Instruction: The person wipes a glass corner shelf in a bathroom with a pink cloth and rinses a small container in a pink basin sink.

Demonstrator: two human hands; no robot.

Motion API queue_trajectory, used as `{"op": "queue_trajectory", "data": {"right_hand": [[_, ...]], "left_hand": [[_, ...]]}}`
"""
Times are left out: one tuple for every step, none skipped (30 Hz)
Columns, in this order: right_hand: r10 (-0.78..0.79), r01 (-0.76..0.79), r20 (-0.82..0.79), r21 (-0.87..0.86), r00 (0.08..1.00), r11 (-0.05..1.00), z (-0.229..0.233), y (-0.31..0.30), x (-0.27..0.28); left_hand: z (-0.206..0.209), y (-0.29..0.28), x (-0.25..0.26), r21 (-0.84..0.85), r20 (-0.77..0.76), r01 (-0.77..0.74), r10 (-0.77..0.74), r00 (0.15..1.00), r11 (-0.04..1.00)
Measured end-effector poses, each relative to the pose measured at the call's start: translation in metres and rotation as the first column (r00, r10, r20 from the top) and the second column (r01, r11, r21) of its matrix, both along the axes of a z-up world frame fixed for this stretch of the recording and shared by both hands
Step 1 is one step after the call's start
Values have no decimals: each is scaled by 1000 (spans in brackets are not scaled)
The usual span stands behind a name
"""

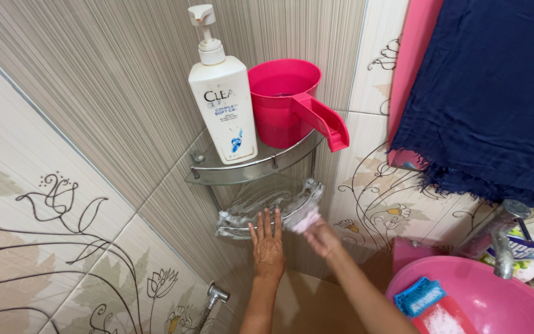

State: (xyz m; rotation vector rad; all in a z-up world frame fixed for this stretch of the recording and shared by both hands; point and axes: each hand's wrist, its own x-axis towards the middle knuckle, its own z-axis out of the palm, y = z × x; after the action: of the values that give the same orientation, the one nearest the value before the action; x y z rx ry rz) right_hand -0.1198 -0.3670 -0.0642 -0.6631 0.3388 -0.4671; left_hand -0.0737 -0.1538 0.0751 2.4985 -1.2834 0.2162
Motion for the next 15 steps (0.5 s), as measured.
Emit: {"op": "queue_trajectory", "data": {"right_hand": [[46, -46, 9, -3, 999, 999, -2, 19, 4], [91, -90, 14, -7, 996, 996, -3, 36, 6], [124, -125, 14, 22, 992, 992, -2, 50, 6], [159, -160, 17, 52, 987, 986, -2, 63, 8], [194, -195, 21, 82, 981, 977, -2, 70, 8], [182, -183, 19, 86, 983, 979, -1, 71, 8], [170, -171, 16, 90, 985, 981, 0, 70, 8], [157, -157, 13, 94, 988, 983, 0, 69, 9], [154, -156, 35, 95, 988, 983, -1, 71, 11], [152, -156, 56, 96, 987, 983, -2, 73, 15], [149, -157, 76, 98, 986, 983, -3, 76, 19], [151, -159, 81, 100, 985, 982, -6, 81, 24], [153, -161, 86, 101, 984, 982, -8, 87, 30], [153, -162, 91, 104, 984, 981, -12, 93, 37], [178, -190, 121, 94, 976, 977, -16, 99, 45]], "left_hand": [[0, 0, 1, 31, 20, -13, 13, 1000, 999], [0, -1, 1, 13, -34, -2, 3, 999, 1000], [-1, -1, 2, -7, -88, 8, -9, 996, 1000], [-2, 0, 4, -26, -139, 16, -19, 990, 1000], [-4, 1, 6, -62, -94, 41, -47, 994, 997], [-7, 4, 8, -96, -49, 64, -69, 996, 993], [-10, 6, 12, -128, -2, 88, -89, 996, 988], [-12, 8, 19, -158, -16, 111, -115, 993, 981], [-13, 12, 27, -187, -30, 134, -142, 989, 973], [-14, 17, 35, -217, -43, 154, -167, 985, 964], [-15, 24, 41, -268, -40, 120, -135, 990, 956], [-16, 32, 48, -318, -36, 87, -104, 994, 944], [-17, 40, 55, -367, -33, 55, -72, 997, 929], [-17, 48, 62, -402, 7, 45, -46, 999, 914], [-18, 56, 69, -437, 46, 37, -18, 999, 899]]}}
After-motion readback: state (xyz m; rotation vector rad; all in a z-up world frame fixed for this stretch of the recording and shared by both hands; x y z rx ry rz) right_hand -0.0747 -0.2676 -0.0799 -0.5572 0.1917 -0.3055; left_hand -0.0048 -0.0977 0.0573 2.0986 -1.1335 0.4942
